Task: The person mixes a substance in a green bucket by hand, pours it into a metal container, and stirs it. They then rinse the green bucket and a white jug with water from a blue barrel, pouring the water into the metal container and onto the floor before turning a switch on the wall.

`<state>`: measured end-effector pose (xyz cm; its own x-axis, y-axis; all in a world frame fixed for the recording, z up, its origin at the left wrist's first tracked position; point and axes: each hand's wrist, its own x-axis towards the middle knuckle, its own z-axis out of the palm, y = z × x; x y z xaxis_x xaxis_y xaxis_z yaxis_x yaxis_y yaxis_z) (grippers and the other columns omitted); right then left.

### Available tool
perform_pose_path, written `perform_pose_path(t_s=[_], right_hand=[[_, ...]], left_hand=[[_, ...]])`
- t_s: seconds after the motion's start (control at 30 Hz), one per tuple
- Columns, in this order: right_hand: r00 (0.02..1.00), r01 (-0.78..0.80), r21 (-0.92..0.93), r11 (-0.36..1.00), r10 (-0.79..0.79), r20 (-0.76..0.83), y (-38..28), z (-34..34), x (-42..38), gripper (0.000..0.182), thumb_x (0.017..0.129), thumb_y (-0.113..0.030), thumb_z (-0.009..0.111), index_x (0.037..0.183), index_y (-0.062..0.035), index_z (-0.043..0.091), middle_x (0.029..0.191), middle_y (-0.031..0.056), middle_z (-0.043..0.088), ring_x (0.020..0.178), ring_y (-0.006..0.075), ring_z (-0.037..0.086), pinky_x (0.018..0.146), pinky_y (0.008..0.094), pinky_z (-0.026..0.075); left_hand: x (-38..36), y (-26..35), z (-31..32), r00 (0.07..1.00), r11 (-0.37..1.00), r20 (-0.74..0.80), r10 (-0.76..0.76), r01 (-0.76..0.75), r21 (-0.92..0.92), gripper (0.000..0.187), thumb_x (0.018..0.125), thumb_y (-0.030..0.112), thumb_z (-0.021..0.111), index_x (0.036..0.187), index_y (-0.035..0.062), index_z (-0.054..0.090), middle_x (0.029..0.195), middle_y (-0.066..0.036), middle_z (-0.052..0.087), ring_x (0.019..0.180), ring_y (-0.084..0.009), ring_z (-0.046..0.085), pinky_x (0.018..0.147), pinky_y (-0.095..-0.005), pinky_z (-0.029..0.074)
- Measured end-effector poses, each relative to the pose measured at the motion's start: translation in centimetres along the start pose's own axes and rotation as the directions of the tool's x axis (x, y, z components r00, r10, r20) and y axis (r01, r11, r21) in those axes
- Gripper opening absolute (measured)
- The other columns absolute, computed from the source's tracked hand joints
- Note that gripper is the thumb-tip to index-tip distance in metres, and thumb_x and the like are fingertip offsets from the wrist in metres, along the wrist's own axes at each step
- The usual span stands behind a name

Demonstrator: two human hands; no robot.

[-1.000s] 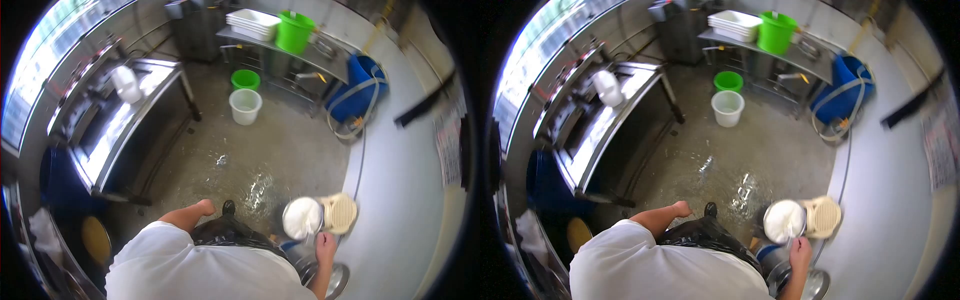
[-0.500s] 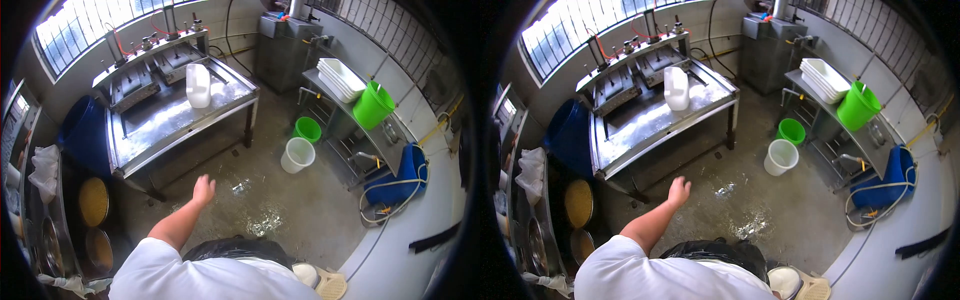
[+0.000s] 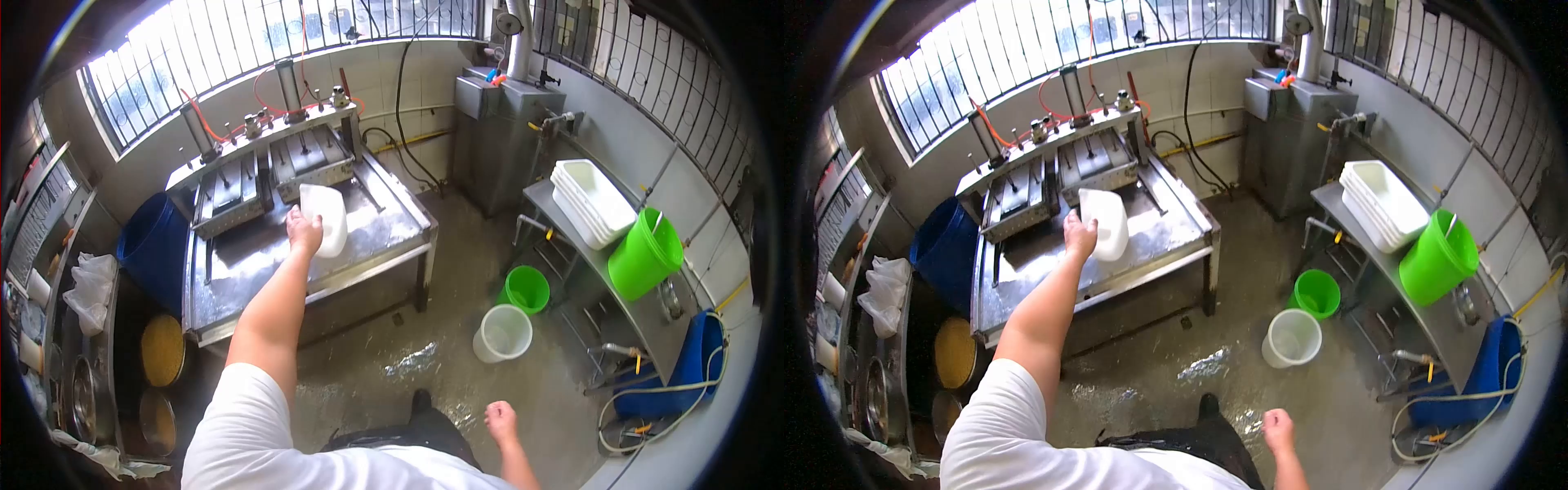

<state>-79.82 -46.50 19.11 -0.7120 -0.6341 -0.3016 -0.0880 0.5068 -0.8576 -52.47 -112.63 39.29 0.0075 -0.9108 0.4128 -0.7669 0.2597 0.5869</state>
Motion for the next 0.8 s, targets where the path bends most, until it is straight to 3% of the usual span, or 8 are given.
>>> perform_pose_path(t_s=[0.1,0.17,0.33,0.43,0.5,0.63,0.67,0.8], right_hand=[[0.979,0.057,0.086,0.995,-0.072,0.191,-9.9,0.2,2.7,0.014,0.102,-0.017,0.063,0.099,-0.0038,0.068,0.086,0.0039,0.071,0.071,0.0114,0.068,0.065,0.0289,0.055],[0.959,0.092,0.035,0.995,-0.097,0.265,-12.4,0.1,4.7,0.016,0.101,-0.017,0.063,0.098,-0.0031,0.069,0.085,0.0045,0.072,0.071,0.0117,0.069,0.066,0.0299,0.056],[0.938,0.193,-0.194,0.962,-0.123,0.323,-9.5,0.7,11.9,0.02,0.099,-0.02,0.065,0.098,-0.0007,0.07,0.082,0.0056,0.072,0.071,0.0144,0.07,0.068,0.0317,0.057],[0.901,0.349,-0.302,0.887,-0.229,0.368,-10.0,1.8,15.9,0.022,0.098,-0.021,0.066,0.098,0.0002,0.072,0.082,0.0076,0.072,0.069,0.0164,0.069,0.066,0.0331,0.057],[0.904,0.27,-0.271,0.924,-0.146,0.403,-7.1,4.3,20.0,0.023,0.097,-0.022,0.066,0.097,-0.0001,0.072,0.084,0.0118,0.074,0.069,0.0188,0.069,0.067,0.0358,0.057],[0.807,0.394,-0.477,0.786,-0.046,0.589,-13.7,9.2,21.4,0.034,0.094,-0.032,0.068,0.101,0.0008,0.072,0.092,0.0186,0.074,0.084,0.0289,0.072,0.082,0.0414,0.058],[0.776,0.397,-0.518,0.757,0.024,0.63,-16.2,10.8,20.8,0.04,0.093,-0.037,0.067,0.105,0.0006,0.073,0.102,0.0206,0.076,0.098,0.0332,0.073,0.089,0.0433,0.057],[0.615,0.607,-0.521,0.599,0.061,0.786,-18.4,20.0,20.0,0.042,0.094,-0.042,0.065,0.11,-0.0033,0.075,0.113,0.0221,0.075,0.11,0.0381,0.071,0.097,0.0465,0.054]], left_hand=[[3.2,0.2,3.5,0.995,0.995,-0.054,-0.083,0.086,0.046,0.075,0.093,0.035,0.073,0.148,-0.0069,0.043,0.152,-0.032,0.048,0.144,-0.0443,0.044,0.121,-0.0467,0.037],[3.0,1.7,4.3,0.933,0.943,0.14,-0.331,0.334,0.002,0.066,0.094,0.036,0.072,0.139,-0.0072,0.05,0.139,-0.031,0.06,0.129,-0.0448,0.059,0.11,-0.0486,0.048],[-5.6,4.9,4.5,0.972,0.991,0.197,-0.126,0.133,-0.025,0.051,0.094,0.034,0.066,0.122,-0.0081,0.06,0.115,-0.035,0.068,0.112,-0.0495,0.065,0.097,-0.0563,0.051],[-14.0,4.5,-0.8,0.965,0.995,0.251,0.075,-0.055,-0.085,0.047,0.096,0.032,0.063,0.121,-0.0078,0.06,0.11,-0.034,0.068,0.107,-0.0509,0.064,0.094,-0.0571,0.05],[-18.6,2.8,-5.5,0.93,0.984,0.356,0.091,-0.028,-0.178,0.044,0.098,0.033,0.061,0.117,-0.0061,0.06,0.108,-0.032,0.068,0.107,-0.0505,0.064,0.094,-0.0562,0.05],[-24.6,-1.2,-14.8,0.806,0.97,0.545,-0.233,0.233,0.071,0.039,0.099,0.035,0.062,0.115,0.0,0.06,0.111,-0.029,0.069,0.109,-0.0481,0.064,0.094,-0.055,0.051],[-25.6,-1.2,-17.5,0.81,0.965,0.531,-0.251,0.253,0.07,0.039,0.099,0.035,0.062,0.115,0.0,0.06,0.111,-0.029,0.069,0.109,-0.0481,0.064,0.094,-0.055,0.051],[-28.8,-1.9,-25.0,0.805,0.983,0.572,-0.16,0.08,0.163,0.039,0.101,0.038,0.062,0.119,0.0032,0.061,0.107,-0.026,0.07,0.104,-0.0443,0.067,0.09,-0.0529,0.053]])
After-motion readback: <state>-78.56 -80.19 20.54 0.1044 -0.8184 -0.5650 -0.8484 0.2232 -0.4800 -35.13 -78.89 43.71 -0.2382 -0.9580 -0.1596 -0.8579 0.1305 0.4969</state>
